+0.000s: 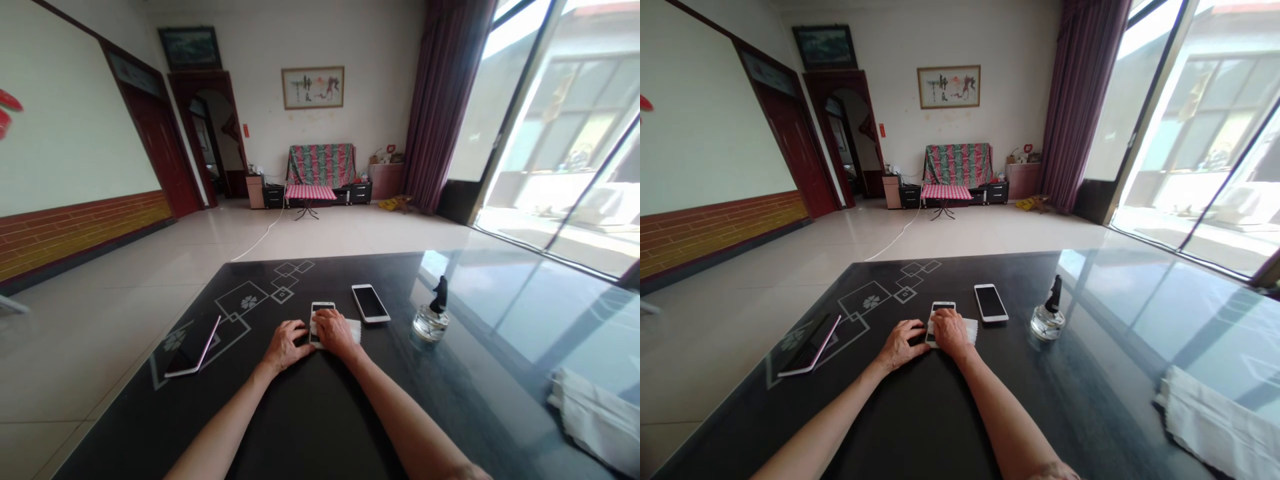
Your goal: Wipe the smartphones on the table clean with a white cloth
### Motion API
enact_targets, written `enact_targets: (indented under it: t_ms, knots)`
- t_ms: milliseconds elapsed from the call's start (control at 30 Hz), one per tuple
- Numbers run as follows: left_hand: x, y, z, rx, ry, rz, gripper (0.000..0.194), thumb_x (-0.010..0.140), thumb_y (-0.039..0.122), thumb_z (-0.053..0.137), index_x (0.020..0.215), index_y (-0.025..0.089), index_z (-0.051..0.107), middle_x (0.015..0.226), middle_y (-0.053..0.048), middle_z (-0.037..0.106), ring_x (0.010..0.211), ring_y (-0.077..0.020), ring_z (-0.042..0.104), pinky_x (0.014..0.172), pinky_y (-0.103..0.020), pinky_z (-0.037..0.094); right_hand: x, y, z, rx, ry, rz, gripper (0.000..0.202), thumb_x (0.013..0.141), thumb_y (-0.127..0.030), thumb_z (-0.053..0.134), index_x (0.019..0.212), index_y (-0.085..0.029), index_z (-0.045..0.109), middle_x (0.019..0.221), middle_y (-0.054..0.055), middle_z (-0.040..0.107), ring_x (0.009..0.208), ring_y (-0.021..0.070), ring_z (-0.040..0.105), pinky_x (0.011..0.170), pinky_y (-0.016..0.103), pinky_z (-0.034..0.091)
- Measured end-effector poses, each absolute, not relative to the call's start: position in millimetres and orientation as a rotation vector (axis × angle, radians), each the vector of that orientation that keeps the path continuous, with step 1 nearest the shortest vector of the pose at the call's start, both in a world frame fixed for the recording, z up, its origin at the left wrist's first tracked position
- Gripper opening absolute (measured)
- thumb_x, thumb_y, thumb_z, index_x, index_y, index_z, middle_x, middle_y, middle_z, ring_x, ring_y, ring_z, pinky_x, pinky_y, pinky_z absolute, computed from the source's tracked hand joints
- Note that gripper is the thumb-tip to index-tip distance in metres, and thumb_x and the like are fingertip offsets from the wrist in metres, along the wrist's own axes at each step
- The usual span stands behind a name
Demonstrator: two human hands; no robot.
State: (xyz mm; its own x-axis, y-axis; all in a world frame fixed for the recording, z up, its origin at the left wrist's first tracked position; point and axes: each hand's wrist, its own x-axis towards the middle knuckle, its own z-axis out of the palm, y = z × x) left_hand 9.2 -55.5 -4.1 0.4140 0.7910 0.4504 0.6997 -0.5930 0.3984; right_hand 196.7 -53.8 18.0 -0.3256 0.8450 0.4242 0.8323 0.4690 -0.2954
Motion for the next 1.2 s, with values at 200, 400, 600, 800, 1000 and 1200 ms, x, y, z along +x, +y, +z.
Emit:
enact_targets:
  t_ms: [200,400,600,800,1000,1200]
  knots:
    - [9,-57,-7,2.554,1.345,0.933,0.032,0.074,0.042,0.070,0.100,0.022,0.074,0.113,-0.009,0.067,0.109,-0.0258,0.058,0.096,-0.044,0.048,197,-73,18,-1.401,-2.158,0.070,0.025,0.090,-0.020,0.046,0.098,-0.022,0.070,0.111,0.005,0.065,0.102,0.0193,0.056,0.089,0.030,0.040]
    - [9,-60,-4,2.576,1.349,0.899,0.033,0.074,0.040,0.071,0.101,0.022,0.074,0.114,-0.009,0.066,0.109,-0.0265,0.058,0.097,-0.044,0.048,196,-71,19,-1.430,-2.165,0.089,0.024,0.090,-0.020,0.046,0.092,-0.022,0.070,0.107,0.005,0.066,0.100,0.0187,0.056,0.086,0.028,0.040]
    - [9,-59,-4,2.521,1.388,0.873,0.031,0.071,0.039,0.073,0.098,0.025,0.075,0.116,-0.008,0.066,0.112,-0.0287,0.057,0.097,-0.044,0.049,198,-45,25,-1.460,-2.169,0.072,0.022,0.087,-0.018,0.047,0.085,-0.021,0.069,0.103,0.004,0.067,0.098,0.0202,0.056,0.081,0.029,0.040]
    - [10,-60,2,2.446,1.359,0.790,0.031,0.072,0.046,0.071,0.097,0.029,0.075,0.119,-0.007,0.064,0.113,-0.0305,0.054,0.098,-0.045,0.047,195,-13,18,-1.430,-2.167,0.018,0.024,0.089,-0.020,0.045,0.089,-0.022,0.069,0.101,0.004,0.066,0.096,0.0193,0.056,0.081,0.029,0.039]
    - [10,-59,5,2.421,1.336,0.757,0.031,0.073,0.046,0.070,0.098,0.029,0.075,0.119,-0.007,0.063,0.112,-0.0293,0.053,0.095,-0.043,0.047,187,-4,19,-1.461,-2.194,0.017,0.023,0.089,-0.020,0.045,0.085,-0.021,0.067,0.100,0.004,0.066,0.094,0.0195,0.056,0.080,0.029,0.039]
    - [11,-60,3,2.402,1.367,0.810,0.029,0.068,0.038,0.075,0.096,0.030,0.076,0.119,-0.006,0.064,0.112,-0.0301,0.054,0.098,-0.044,0.046,188,-25,19,-1.407,-2.222,0.036,0.021,0.088,-0.018,0.046,0.087,-0.021,0.066,0.105,0.004,0.065,0.097,0.0199,0.055,0.083,0.030,0.038]
